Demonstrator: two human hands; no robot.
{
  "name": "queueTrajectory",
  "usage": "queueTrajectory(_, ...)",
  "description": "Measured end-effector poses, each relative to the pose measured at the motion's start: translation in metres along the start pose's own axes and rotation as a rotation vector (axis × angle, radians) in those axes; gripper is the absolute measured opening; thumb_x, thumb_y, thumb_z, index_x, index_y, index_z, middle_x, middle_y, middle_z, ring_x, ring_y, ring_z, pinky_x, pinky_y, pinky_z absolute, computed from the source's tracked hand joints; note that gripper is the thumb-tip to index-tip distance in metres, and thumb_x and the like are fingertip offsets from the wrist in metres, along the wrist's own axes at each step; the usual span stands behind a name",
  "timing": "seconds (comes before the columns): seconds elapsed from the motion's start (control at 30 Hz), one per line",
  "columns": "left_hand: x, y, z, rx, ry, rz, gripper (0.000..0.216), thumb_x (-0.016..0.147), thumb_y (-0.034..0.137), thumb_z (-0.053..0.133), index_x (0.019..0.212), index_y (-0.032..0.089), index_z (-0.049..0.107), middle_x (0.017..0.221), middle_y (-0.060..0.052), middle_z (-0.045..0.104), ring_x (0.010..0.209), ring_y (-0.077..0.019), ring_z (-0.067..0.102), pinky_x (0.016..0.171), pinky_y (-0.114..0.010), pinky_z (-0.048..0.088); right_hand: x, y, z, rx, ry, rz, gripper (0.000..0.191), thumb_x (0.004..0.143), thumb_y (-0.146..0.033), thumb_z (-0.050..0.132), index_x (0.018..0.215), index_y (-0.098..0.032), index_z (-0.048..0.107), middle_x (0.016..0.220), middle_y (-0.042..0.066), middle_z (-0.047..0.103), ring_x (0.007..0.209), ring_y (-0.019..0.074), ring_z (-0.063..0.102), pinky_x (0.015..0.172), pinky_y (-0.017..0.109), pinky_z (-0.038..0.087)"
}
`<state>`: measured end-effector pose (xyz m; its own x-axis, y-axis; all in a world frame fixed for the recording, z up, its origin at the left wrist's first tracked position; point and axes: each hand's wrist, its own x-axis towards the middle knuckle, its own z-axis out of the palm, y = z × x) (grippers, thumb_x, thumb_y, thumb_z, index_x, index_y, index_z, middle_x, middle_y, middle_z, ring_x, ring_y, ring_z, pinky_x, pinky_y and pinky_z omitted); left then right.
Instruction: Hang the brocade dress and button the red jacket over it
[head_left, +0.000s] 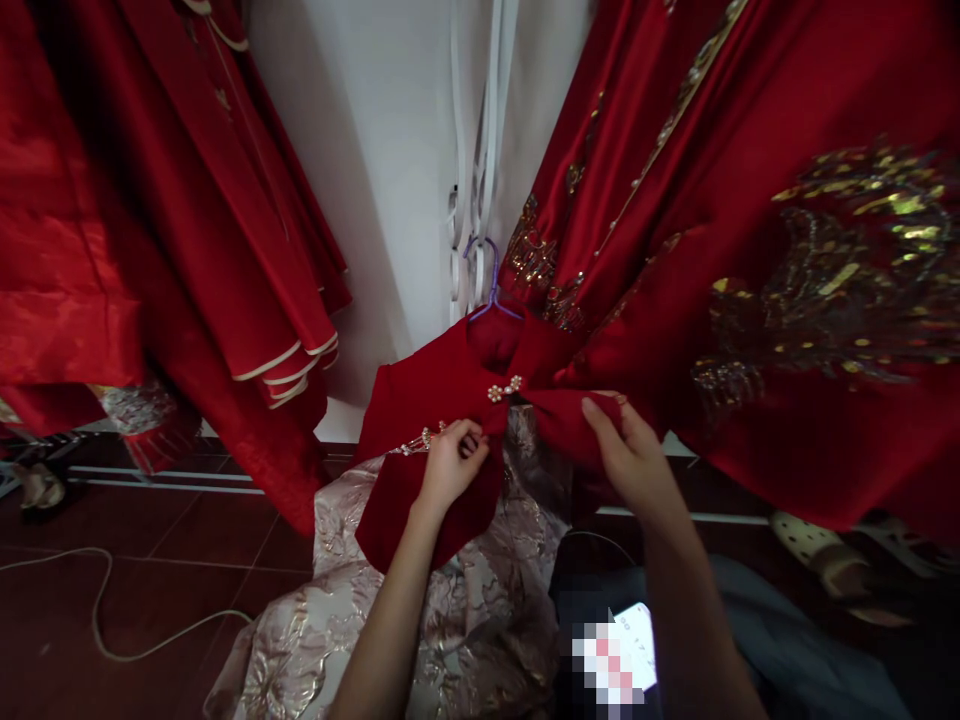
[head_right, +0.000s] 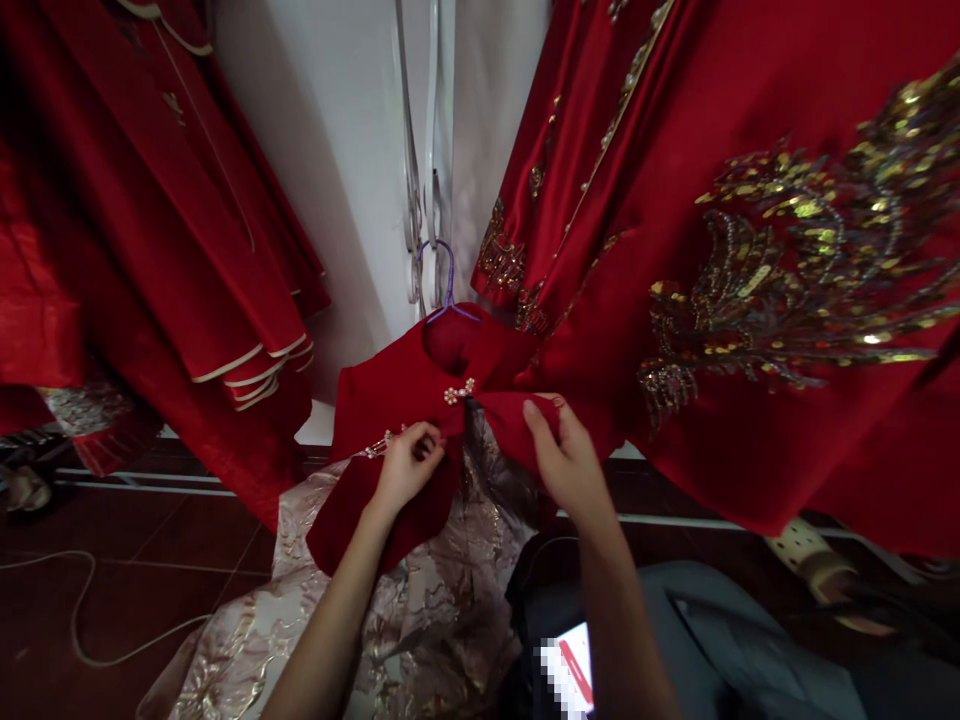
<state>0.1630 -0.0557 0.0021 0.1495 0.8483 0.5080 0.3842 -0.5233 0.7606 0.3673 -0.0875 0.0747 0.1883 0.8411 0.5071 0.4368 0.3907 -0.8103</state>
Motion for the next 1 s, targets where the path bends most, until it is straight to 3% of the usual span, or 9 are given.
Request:
queueTrajectory(0.13,-0.006,-0.033,0.032,0.027,0.016,0.091,0.019,0.082,0.015,0.046,0.096,0.017,0.058,0.098,-0.007,0.059,0.089,-0.0149,0.057,0.08,-0.028,0.047,-0.015,-0.028,0.049,0.071,-0.094,-0.11,0.023,0.082,-0.035,0.053,0.1,-0.022,0.048,0.089,0.004,0.063,0.081,0.0161,0.061,0.071,0.027,0.048)
queueTrajectory(0.23,-0.018,-0.039,0.037,0.191,0.126,0.109,0.023,0.078,0.017,0.051,0.101,0.018,0.057,0.097,-0.009,0.058,0.092,-0.0191,0.055,0.08,-0.03,0.046,-0.024,-0.025,0.088,0.004,-0.222,-0.179,0.018,0.081,-0.027,0.051,0.098,-0.023,0.047,0.084,0.001,0.063,0.075,0.0142,0.061,0.068,0.025,0.047)
queueTrajectory(0.3,-0.024,-0.037,0.033,0.281,0.285,0.064,0.025,0.076,0.02,0.055,0.101,0.018,0.056,0.091,-0.008,0.057,0.088,-0.02,0.054,0.075,-0.03,0.046,-0.025,-0.014,0.109,-0.11,-0.274,-0.195,0.011,0.081,-0.025,0.048,0.092,-0.023,0.05,0.083,0.0,0.064,0.073,0.0144,0.062,0.069,0.026,0.046)
queueTrajectory(0.4,-0.027,-0.033,0.023,0.319,0.603,-0.058,0.022,0.077,0.024,0.056,0.099,0.018,0.054,0.09,-0.007,0.055,0.087,-0.0196,0.052,0.076,-0.031,0.045,-0.021,0.009,0.13,-0.23,-0.2,-0.135,0.011,0.081,-0.023,0.046,0.09,-0.023,0.052,0.086,0.001,0.065,0.073,0.016,0.062,0.068,0.027,0.046)
queueTrajectory(0.47,-0.025,-0.032,0.016,0.32,0.746,-0.114,0.023,0.077,0.026,0.058,0.098,0.017,0.053,0.094,-0.008,0.055,0.09,-0.0203,0.051,0.082,-0.034,0.043,-0.019,0.021,0.138,-0.268,-0.17,-0.096,0.015,0.08,-0.024,0.047,0.094,-0.022,0.053,0.088,0.002,0.066,0.073,0.017,0.062,0.066,0.028,0.046)
queueTrajectory(0.57,-0.023,-0.036,0.007,0.3,0.75,-0.125,0.027,0.075,0.028,0.061,0.099,0.017,0.054,0.094,-0.008,0.058,0.09,-0.0207,0.052,0.085,-0.037,0.041,-0.021,0.031,0.14,-0.213,-0.246,-0.105,0.029,0.077,-0.025,0.053,0.106,-0.023,0.054,0.094,0.004,0.065,0.079,0.0172,0.062,0.067,0.029,0.049)
queueTrajectory(0.7,-0.023,-0.045,-0.001,0.21,0.737,-0.146,0.025,0.076,0.03,0.06,0.099,0.018,0.059,0.089,-0.006,0.062,0.085,-0.0189,0.055,0.081,-0.034,0.043,-0.029,0.037,0.137,0.045,-0.335,-0.135,0.05,0.078,-0.024,0.054,0.127,-0.023,0.044,0.105,0.006,0.063,0.092,0.0151,0.061,0.078,0.029,0.05)
queueTrajectory(0.83,-0.024,-0.05,-0.001,0.035,0.667,-0.145,0.023,0.08,0.034,0.056,0.097,0.018,0.06,0.091,-0.005,0.064,0.083,-0.0157,0.058,0.078,-0.03,0.046,-0.03,0.039,0.142,0.102,-0.293,-0.087,0.038,0.08,-0.029,0.055,0.118,-0.021,0.05,0.102,0.007,0.063,0.089,0.0158,0.061,0.076,0.03,0.05)
queueTrajectory(1.0,-0.025,-0.053,-0.001,-0.067,0.65,-0.152,0.026,0.083,0.035,0.052,0.098,0.017,0.062,0.095,-0.007,0.066,0.089,-0.0158,0.062,0.084,-0.03,0.048,-0.025,0.038,0.155,0.189,-0.236,-0.056,0.028,0.077,-0.03,0.059,0.102,-0.019,0.053,0.085,0.004,0.062,0.076,0.0145,0.059,0.072,0.029,0.049)
